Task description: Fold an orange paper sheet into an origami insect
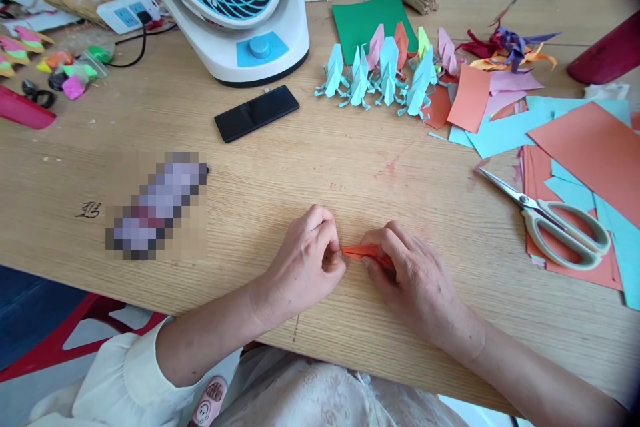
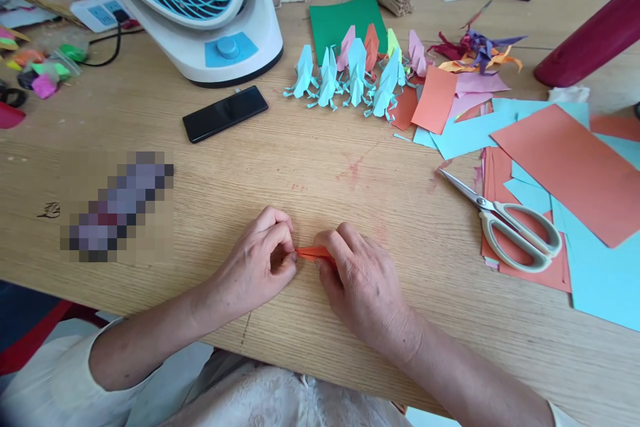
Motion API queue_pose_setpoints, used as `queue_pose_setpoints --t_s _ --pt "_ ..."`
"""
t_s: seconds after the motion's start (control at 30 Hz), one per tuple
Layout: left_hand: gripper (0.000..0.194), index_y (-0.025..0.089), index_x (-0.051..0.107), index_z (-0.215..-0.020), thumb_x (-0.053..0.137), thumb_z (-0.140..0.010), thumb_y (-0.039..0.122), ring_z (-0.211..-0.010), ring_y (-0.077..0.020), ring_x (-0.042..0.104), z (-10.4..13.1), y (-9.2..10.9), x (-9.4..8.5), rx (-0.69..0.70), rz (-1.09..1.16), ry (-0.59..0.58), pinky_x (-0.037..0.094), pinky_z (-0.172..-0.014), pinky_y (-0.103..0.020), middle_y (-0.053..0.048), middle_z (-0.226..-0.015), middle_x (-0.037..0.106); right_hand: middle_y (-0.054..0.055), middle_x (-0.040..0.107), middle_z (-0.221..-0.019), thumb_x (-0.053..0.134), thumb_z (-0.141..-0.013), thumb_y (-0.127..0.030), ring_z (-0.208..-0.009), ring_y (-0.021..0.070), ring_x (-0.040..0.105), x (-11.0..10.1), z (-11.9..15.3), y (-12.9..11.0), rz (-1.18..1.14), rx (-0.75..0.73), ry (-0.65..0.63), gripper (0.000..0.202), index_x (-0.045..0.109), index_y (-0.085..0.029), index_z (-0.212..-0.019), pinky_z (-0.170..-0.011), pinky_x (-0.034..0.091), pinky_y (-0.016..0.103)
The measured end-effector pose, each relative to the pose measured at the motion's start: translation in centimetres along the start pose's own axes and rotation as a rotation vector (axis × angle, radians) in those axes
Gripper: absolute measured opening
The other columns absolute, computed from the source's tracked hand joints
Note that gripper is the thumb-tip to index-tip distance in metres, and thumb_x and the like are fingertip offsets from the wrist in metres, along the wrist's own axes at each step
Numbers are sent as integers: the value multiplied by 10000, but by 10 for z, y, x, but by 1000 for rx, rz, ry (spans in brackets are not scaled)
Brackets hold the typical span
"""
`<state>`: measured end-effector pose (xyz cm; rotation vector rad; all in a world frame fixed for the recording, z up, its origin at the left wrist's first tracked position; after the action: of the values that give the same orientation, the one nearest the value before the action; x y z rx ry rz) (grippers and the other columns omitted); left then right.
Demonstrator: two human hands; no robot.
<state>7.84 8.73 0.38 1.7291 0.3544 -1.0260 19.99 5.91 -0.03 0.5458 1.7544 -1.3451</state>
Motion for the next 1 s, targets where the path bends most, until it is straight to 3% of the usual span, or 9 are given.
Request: queue_pose_setpoints --t_s 0.27,0.63,0.77,0.87,1.0 --pt "225 195 590 -917 527 -796 16 -933 -186 549 4 4 -1 52 19 -32 467 -839 -351 -38 -991 527 34 549 -870 489 -934 -127 -715 148 537 1 1 -1 -49 -31 -17 180 646 -213 -923 -648 400 286" --pt "240 188 601 -890 500 -800 -10 -925 -189 548 4 7 0 70 -43 -40 464 -832 -354 -31 -931 566 29 549 -874 498 -930 -126 -715 144 537 1 0 -1 -65 -13 -31 164 638 -212 -924 -656 407 288" --pt "214 170 642 -916 487 -903 24 -915 -167 572 12 12 -4 226 -32 -40 498 -825 -324 -42 -940 608 31 545 -879 490 -935 -127 -722 150 540 1 0 -2 -49 -13 -29 171 639 -210 -921 -656 403 291" --pt "272 163 637 -1149 476 -955 63 -1036 -186 581 25 19 -7 419 -112 -80 523 -900 -337 -83 -1115 652 35 544 -888 482 -939 -130 -736 156 542 2 0 -1 -47 -19 -23 180 643 -210 -947 -668 405 296" --pt "437 123 469 -1409 451 -975 82 -1172 -232 555 39 22 -7 581 -278 -185 502 -997 -405 -131 -1317 615 35 536 -884 488 -938 -133 -734 160 537 3 0 0 -45 -15 -31 168 639 -205 -946 -669 405 300"
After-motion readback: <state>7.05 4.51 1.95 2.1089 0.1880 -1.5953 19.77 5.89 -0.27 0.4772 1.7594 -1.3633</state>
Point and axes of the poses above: each hand's wrist, its own z-axis away from the middle knuckle, its own x-axis out of the palm, y = z × x, the point moved 9 cm from there along -z, towards the middle knuckle
